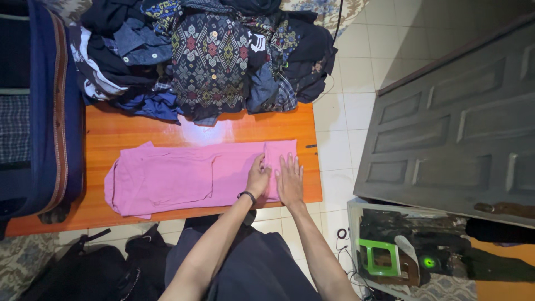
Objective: The person folds a pink shirt and a patterned shirt by hand on a wooden surface and places them into a suitcase.
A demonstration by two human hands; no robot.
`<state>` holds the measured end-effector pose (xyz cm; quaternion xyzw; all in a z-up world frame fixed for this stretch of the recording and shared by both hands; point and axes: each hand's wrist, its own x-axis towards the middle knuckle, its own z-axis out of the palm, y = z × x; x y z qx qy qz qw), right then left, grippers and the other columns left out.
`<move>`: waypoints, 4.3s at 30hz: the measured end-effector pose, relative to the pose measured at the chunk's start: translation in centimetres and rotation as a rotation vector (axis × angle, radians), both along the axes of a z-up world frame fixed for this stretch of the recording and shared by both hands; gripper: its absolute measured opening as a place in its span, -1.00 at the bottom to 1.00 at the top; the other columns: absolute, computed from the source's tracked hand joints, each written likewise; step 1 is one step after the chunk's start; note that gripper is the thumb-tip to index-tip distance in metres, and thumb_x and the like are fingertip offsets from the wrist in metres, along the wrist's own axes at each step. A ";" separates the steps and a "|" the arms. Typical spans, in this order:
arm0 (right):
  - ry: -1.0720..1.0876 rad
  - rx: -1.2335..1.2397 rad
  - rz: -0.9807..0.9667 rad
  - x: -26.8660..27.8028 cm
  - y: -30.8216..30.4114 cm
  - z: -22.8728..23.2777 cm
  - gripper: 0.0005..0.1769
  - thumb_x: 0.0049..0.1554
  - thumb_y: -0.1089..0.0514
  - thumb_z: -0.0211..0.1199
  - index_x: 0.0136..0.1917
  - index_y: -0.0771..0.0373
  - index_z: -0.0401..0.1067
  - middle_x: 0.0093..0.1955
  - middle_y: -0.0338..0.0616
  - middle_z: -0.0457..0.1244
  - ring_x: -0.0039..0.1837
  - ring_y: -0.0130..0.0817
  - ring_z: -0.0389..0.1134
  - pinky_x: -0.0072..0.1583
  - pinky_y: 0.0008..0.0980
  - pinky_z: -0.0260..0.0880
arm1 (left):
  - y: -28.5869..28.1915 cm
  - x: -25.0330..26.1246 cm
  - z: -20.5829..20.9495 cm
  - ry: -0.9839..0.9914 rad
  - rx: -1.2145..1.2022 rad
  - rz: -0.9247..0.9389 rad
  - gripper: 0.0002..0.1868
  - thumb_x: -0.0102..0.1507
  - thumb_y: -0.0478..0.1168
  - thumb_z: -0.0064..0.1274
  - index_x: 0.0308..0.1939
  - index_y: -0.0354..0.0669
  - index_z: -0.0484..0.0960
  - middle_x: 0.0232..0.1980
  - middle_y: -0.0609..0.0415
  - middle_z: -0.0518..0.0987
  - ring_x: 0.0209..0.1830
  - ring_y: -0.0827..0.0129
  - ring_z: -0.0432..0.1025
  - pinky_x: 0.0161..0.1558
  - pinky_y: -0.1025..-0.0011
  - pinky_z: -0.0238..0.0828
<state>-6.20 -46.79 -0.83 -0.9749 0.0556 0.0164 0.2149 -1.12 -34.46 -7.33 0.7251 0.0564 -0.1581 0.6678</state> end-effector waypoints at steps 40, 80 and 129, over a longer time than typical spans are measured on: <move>-0.243 0.184 -0.243 -0.5 -0.8 -0.4 -0.40 0.22 0.06 0.09 0.50 0.24 0.24 0.59 0.13 0.07 0.59 0.09 0.03 0.55 0.03 -0.04 | -2.0 5.7 4.3 -0.184 0.466 0.175 -0.67 0.23 -0.18 0.19 0.02 -0.19 0.53 0.02 -0.15 0.53 0.02 0.02 0.44 0.08 0.15 0.37; 0.078 0.717 -0.241 2.9 1.8 7.1 -0.61 0.04 0.34 0.33 0.17 0.32 0.46 -0.09 0.03 0.43 -0.10 -0.30 0.48 -0.05 -0.32 0.50 | -0.5 2.4 7.0 0.254 -0.319 -0.056 -0.73 0.36 -0.20 0.02 0.03 -0.35 0.56 -0.17 0.01 0.67 -0.18 0.31 0.59 -0.15 0.33 0.57; -0.140 0.403 -0.419 5.2 10.6 -2.5 -0.64 0.24 0.06 0.21 0.18 0.37 0.42 0.14 0.13 0.33 0.19 -0.03 0.36 0.24 -0.16 0.32 | 24.0 0.0 6.3 -0.151 0.562 0.465 -0.79 0.39 -0.14 -0.14 -0.05 -0.22 0.45 -0.03 -0.22 0.51 0.03 -0.15 0.43 0.03 0.02 0.34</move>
